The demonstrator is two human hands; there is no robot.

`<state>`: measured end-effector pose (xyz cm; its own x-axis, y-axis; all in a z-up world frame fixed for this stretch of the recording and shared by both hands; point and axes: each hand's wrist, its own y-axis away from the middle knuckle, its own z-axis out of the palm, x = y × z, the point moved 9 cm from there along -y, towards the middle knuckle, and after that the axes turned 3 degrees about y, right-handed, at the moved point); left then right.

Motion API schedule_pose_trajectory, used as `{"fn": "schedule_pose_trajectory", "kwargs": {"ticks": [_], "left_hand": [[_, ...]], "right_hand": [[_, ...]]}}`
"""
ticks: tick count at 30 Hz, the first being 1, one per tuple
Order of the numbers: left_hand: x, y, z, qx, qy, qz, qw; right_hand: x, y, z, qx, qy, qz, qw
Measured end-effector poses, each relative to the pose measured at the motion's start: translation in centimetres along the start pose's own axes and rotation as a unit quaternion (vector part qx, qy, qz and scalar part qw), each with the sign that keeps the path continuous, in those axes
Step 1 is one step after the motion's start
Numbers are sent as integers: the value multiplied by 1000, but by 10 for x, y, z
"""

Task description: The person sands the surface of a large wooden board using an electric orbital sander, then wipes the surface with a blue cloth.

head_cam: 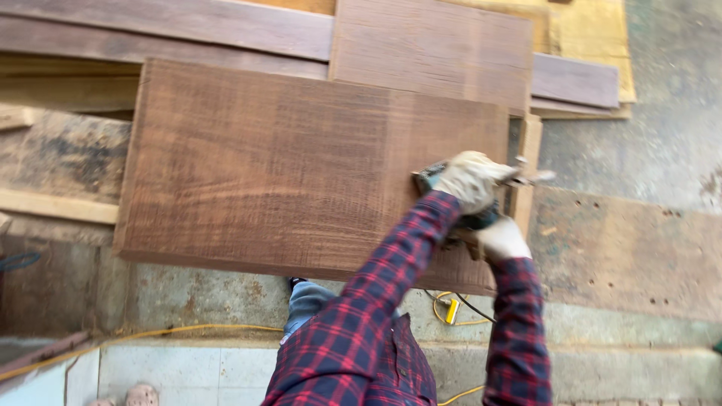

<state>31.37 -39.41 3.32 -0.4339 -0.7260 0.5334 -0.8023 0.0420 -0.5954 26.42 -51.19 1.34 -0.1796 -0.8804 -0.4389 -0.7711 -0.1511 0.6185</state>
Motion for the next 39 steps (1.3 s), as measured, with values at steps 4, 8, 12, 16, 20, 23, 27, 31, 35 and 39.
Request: {"fn": "schedule_pose_trajectory", "kwargs": {"ticks": [4,8,12,16,20,23,27,31,35,39], "left_hand": [[24,-19,36,-36,-15,-24,999],[31,-27,23,-3,-21,-39,999],[14,-11,4,-40,-3,-95,995],[1,11,-42,14,32,-109,993],[-11,31,-55,-41,-1,-141,989],[-23,43,-80,19,1,-159,987],[-47,67,-119,48,-6,-163,985],[-78,90,-172,77,-59,-176,980],[-111,118,-234,116,-76,-177,974],[-156,152,-284,100,-116,-246,957]], "right_hand": [[43,-23,-23,0,-76,-16,997],[59,-37,-35,-10,-67,-11,998],[43,-44,-21,-34,-80,-15,996],[15,-36,4,-53,-24,-16,998],[-10,-25,20,-63,59,-21,996],[-30,-20,37,-79,70,-36,994],[-66,-17,69,-98,52,-59,992],[-117,-21,109,-114,117,-80,983],[-174,-18,154,-134,146,-112,974],[-237,-10,202,-147,192,-143,960]]}}
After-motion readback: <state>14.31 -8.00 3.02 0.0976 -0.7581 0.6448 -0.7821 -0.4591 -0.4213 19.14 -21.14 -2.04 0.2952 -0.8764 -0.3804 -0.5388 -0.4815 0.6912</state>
